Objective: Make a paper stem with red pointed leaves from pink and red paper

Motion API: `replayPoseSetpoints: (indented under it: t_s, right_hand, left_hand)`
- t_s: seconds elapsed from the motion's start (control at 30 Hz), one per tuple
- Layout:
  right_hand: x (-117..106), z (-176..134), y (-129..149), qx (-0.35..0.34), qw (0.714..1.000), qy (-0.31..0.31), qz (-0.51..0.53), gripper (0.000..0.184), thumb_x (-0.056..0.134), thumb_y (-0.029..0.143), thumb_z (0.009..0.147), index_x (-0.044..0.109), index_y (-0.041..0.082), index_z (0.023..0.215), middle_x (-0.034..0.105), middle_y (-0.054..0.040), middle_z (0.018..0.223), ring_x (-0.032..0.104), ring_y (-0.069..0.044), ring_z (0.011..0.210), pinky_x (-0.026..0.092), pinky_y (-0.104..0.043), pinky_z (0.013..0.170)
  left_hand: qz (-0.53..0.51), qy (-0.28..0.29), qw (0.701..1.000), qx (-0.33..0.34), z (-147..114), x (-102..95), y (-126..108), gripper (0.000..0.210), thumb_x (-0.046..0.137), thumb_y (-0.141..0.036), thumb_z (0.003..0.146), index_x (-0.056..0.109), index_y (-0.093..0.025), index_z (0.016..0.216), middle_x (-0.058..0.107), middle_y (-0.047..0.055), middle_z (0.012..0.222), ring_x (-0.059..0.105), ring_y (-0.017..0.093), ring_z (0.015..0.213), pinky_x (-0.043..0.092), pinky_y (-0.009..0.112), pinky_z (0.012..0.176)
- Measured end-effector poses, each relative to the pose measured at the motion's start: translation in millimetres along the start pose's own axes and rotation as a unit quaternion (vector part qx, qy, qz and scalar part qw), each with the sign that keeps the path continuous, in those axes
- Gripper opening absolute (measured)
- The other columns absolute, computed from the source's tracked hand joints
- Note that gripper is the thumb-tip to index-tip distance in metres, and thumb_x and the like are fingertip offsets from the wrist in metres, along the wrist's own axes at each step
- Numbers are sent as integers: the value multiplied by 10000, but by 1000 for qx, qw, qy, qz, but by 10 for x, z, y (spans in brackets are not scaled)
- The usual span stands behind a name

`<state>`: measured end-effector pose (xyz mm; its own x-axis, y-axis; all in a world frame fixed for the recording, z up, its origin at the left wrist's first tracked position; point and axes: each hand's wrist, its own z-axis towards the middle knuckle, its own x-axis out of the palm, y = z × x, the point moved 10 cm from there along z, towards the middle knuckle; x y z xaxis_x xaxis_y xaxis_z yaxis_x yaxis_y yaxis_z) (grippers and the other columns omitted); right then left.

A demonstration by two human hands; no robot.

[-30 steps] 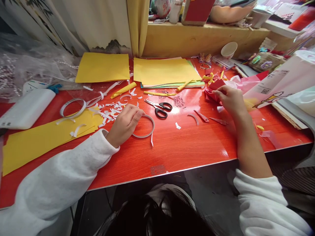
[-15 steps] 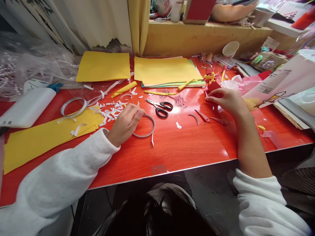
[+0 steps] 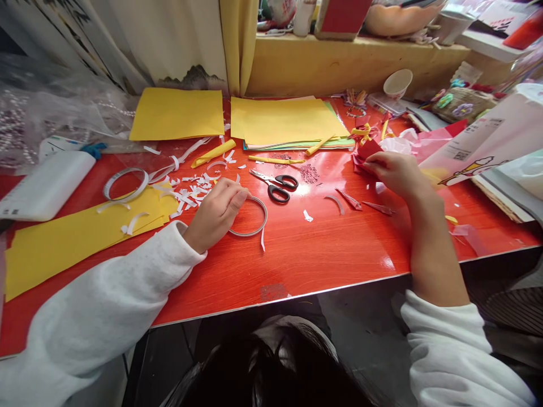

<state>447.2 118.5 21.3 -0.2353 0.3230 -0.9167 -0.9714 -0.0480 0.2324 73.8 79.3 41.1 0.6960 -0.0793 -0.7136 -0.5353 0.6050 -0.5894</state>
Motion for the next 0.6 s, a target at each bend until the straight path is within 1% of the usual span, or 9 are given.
replayPoseSetpoints:
  t_s: [0.13, 0.23, 0.33, 0.43, 0.6]
  right_hand:
    - [-4, 4, 63, -18, 999, -7, -27, 240, 540, 254, 848, 724, 140, 952, 718, -103, 901, 629, -185, 772, 429, -259, 697]
    - [-29, 5, 85, -19, 999, -19, -46, 238, 548, 243, 844, 724, 123, 951, 719, -122, 911, 637, -203, 784, 434, -272, 713]
    - [-92, 0, 58, 1, 997, -49, -63, 231, 566, 240, 833, 714, 104, 945, 715, -142, 919, 644, -223, 803, 439, -287, 717]
    - [-140, -11, 3, 32, 994, -74, -81, 209, 594, 266, 817, 710, 118, 907, 719, -127, 888, 649, -222, 787, 442, -286, 697]
    - [-172, -22, -49, 63, 989, -90, -98, 198, 608, 299, 802, 703, 138, 866, 722, -110, 867, 656, -222, 783, 444, -283, 681]
  left_hand:
    - [-1, -4, 1000, 1, -7, -9, 5, 335, 314, -324, 964, 603, -154, 950, 540, 42, 935, 528, 113, 886, 413, 232, 870]
    - [1, -6, 1000, 2, -13, -18, 1, 335, 318, -323, 964, 608, -155, 954, 539, 43, 933, 524, 112, 888, 409, 232, 870]
    - [3, -5, 1000, 3, -10, -16, -7, 333, 317, -320, 964, 606, -155, 955, 541, 45, 933, 522, 114, 901, 406, 234, 875]
    - [7, -6, 1000, 10, -6, -15, -24, 328, 318, -316, 964, 600, -150, 943, 544, 48, 935, 522, 118, 910, 405, 238, 880]
    - [7, -6, 1000, 10, -7, -20, -23, 352, 312, -323, 964, 613, -140, 955, 541, 52, 919, 522, 117, 882, 410, 239, 866]
